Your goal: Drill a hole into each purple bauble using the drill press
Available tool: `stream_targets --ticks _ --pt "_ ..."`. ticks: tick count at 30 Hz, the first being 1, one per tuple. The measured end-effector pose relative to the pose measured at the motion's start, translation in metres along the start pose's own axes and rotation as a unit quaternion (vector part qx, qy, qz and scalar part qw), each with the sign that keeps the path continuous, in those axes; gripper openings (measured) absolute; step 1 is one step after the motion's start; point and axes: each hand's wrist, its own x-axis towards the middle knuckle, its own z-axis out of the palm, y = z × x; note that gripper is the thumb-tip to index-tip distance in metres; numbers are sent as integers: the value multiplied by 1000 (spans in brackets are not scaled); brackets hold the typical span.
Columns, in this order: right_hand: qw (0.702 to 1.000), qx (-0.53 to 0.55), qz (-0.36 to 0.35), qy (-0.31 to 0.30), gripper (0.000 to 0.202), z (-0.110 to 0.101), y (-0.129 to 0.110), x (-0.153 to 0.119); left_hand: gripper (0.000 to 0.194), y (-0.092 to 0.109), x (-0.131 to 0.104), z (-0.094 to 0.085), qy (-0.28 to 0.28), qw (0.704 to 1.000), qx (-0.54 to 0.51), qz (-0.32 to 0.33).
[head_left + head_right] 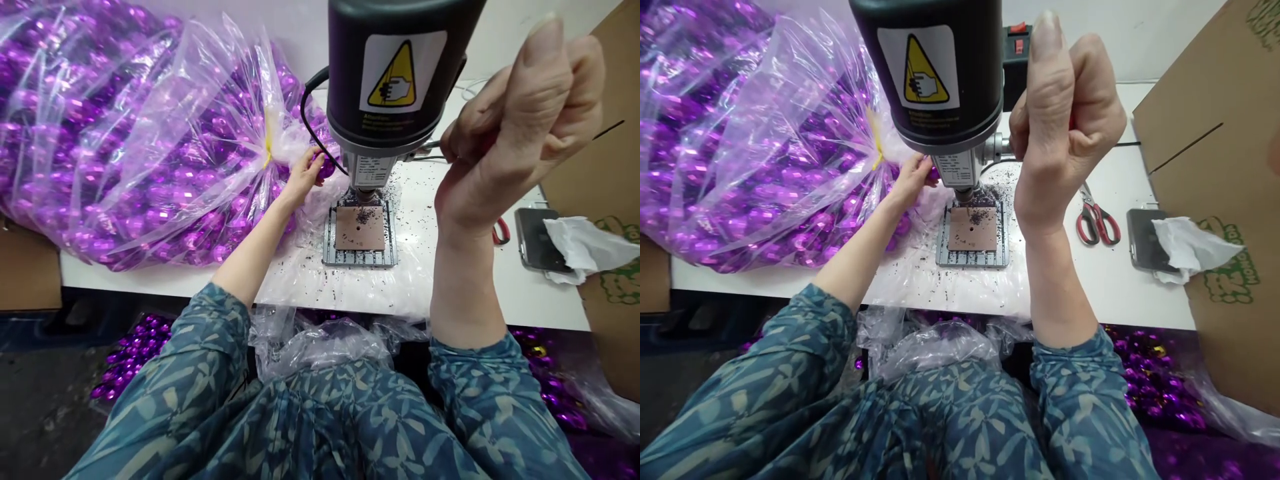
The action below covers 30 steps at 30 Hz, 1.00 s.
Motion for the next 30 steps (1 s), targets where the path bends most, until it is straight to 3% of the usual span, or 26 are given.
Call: stream_targets --ticks 6,12,16,23,30 --pt "1000 2 12 16 52 0 2 2 47 44 -84 -24 -23 985 -124 -118" --pt "1000 10 3 5 46 -1 2 2 36 58 -137 -8 -65 942 -218 -247" --pt "1000 7 13 10 50 -1 1 2 38 63 -150 5 -60 905 -279 -316" --pt "1000 -5 25 6 53 1 -1 3 46 75 -156 23 -37 867 -327 -375" --pt "1000 -6 29 -5 48 -2 -2 1 53 61 -159 23 -17 850 -362 -383"
